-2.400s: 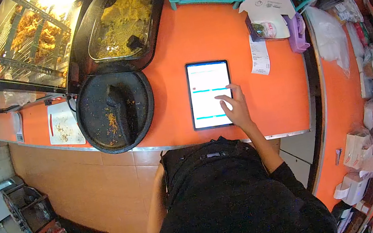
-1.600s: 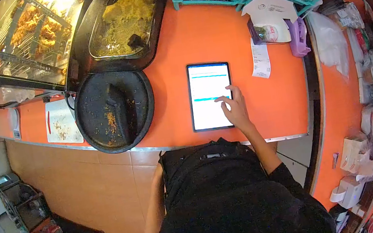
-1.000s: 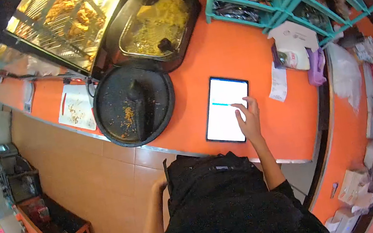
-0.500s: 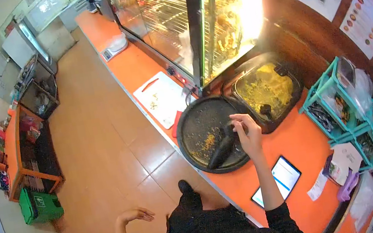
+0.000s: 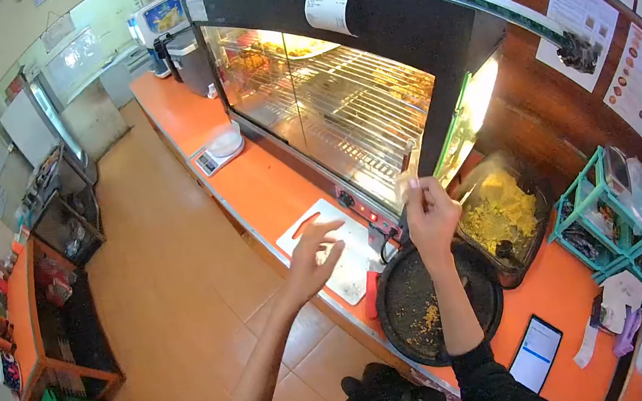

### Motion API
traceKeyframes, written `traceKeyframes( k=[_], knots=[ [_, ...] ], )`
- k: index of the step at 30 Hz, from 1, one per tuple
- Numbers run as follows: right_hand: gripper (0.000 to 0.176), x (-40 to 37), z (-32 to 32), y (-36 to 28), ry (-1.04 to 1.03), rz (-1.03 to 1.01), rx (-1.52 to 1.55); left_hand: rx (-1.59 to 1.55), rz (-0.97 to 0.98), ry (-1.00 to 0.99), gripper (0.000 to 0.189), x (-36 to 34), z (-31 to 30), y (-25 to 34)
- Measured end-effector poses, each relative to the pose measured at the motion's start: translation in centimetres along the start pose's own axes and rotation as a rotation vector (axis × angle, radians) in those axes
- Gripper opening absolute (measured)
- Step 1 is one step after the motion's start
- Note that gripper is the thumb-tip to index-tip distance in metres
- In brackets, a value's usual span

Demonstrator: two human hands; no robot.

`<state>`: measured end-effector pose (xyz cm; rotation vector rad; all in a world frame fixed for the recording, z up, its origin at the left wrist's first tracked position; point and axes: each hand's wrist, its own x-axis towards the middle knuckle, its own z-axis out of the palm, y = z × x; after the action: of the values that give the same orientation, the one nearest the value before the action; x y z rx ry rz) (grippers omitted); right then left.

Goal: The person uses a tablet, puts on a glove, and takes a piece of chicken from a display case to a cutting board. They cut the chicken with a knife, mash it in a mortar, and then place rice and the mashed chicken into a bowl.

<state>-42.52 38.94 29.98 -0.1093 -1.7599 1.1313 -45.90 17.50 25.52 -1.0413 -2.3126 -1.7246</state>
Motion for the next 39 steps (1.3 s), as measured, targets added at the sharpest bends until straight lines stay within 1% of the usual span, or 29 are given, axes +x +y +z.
traceKeyframes(
  k=[1,2,3,5,6,7,8,9,11,14,17,19,20,21,23,24,25,27,28,29,31,32,33,34,35,36,37,38,39],
  knots=[
    [0.007,-0.9,-1.2,-0.1,-0.042,0.004,-0.07,-0.087,0.056,-0.02,0.04,2.4,0.7,2.3],
    [0.006,-1.4,-2.3,-0.4,-0.08,0.003,-0.138,-0.126,0.094,-0.081,0.043,4.4,1.5,2.9],
    [0.008,-1.7,-2.7,-1.1,-0.102,-0.056,-0.166,-0.17,0.205,-0.134,0.042,6.1,2.0,4.2],
    [0.011,-1.9,-2.7,-2.8,-0.153,-0.206,-0.219,-0.104,0.49,-0.22,0.039,9.2,3.9,3.7],
    [0.012,-2.0,-2.8,-4.2,-0.214,-0.21,-0.232,-0.133,0.579,-0.245,0.036,10.1,4.5,3.2],
    [0.013,-2.2,-2.4,-4.7,-0.196,-0.206,-0.233,-0.161,0.665,-0.27,0.033,10.6,4.6,3.1],
    [0.014,-2.1,-2.2,-4.5,-0.184,-0.228,-0.225,-0.205,0.613,-0.292,0.028,10.7,4.3,3.2],
    [0.014,-1.7,-1.9,-4.3,-0.171,-0.252,-0.219,-0.283,0.636,-0.235,0.026,10.8,4.6,2.3],
    [0.014,-0.8,-0.8,-5.1,-0.143,-0.269,-0.232,-0.19,0.585,-0.121,0.026,10.4,2.9,1.7],
    [0.013,0.1,1.4,-4.9,-0.12,-0.308,-0.287,-0.18,0.613,0.02,0.027,10.4,-0.1,0.6],
    [0.012,0.1,3.7,-5.2,-0.086,-0.293,-0.36,-0.174,0.654,-0.08,0.029,10.2,-2.8,-0.2],
    [0.012,-0.4,4.6,-5.4,-0.063,-0.265,-0.37,-0.102,0.781,-0.14,0.038,10.3,-4.3,-0.7],
    [0.012,-0.7,4.9,-5.7,-0.106,-0.325,-0.405,-0.112,0.842,-0.143,0.04,10.5,-5.0,-1.4],
    [0.012,-1.0,5.8,-6.1,-0.09,-0.318,-0.423,-0.125,0.901,-0.148,0.043,10.6,-5.8,-2.2],
    [0.013,-2.0,7.8,-7.6,-0.089,-0.47,-0.336,-0.086,0.912,-0.148,0.04,10.1,-7.9,-3.0],
    [0.015,-2.6,8.5,-8.6,-0.123,-0.462,-0.386,-0.027,0.916,-0.127,0.037,10.0,-8.8,-3.3],
    [0.015,-3.0,9.7,-9.1,-0.113,-0.452,-0.407,-0.046,0.922,-0.142,0.037,9.9,-9.6,-3.6],
    [0.017,-3.5,12.2,-10.0,-0.125,-0.434,-0.382,0.022,0.883,0.079,0.033,9.7,-11.4,-4.3],
    [0.013,-3.8,13.1,-10.3,-0.219,-0.283,-0.37,0.099,0.817,0.118,0.037,9.7,-11.8,-5.0],
    [0.016,-4.2,14.7,-9.8,-0.176,-0.193,-0.377,0.084,0.832,0.1,0.037,10.1,-12.3,-5.6],
    [0.023,-5.5,17.7,-10.0,0.013,-0.014,-0.274,0.252,0.654,0.022,0.041,10.9,-13.2,-6.7],
    [0.023,-6.1,18.9,-10.5,0.03,-0.016,-0.286,0.294,0.61,-0.032,0.052,10.9,-13.6,-7.4],
    [0.023,-6.7,19.8,-11.0,-0.015,0.014,-0.262,0.284,0.622,-0.04,0.052,10.8,-13.9,-8.0],
    [0.023,-7.4,20.7,-11.3,-0.06,0.046,-0.237,0.271,0.514,-0.148,0.058,10.3,-14.1,-8.8],
    [0.023,-8.3,21.6,-11.1,-0.047,0.05,-0.247,0.258,0.403,-0.256,0.064,9.8,-14.4,-9.6],
    [0.019,-9.2,22.4,-10.3,-0.068,0.207,-0.29,0.312,0.401,-0.336,0.073,9.3,-14.6,-10.3],
    [0.015,-10.2,23.2,-9.4,-0.087,0.367,-0.329,0.304,0.408,-0.351,0.073,8.8,-14.5,-10.6],
    [0.024,-11.5,23.4,-8.0,-0.108,0.461,-0.307,0.31,0.412,-0.366,0.073,8.1,-14.3,-10.8],
    [0.024,-12.7,23.4,-6.6,-0.092,0.467,-0.315,0.314,0.418,-0.378,0.074,7.7,-14.3,-10.9]
  ],
)
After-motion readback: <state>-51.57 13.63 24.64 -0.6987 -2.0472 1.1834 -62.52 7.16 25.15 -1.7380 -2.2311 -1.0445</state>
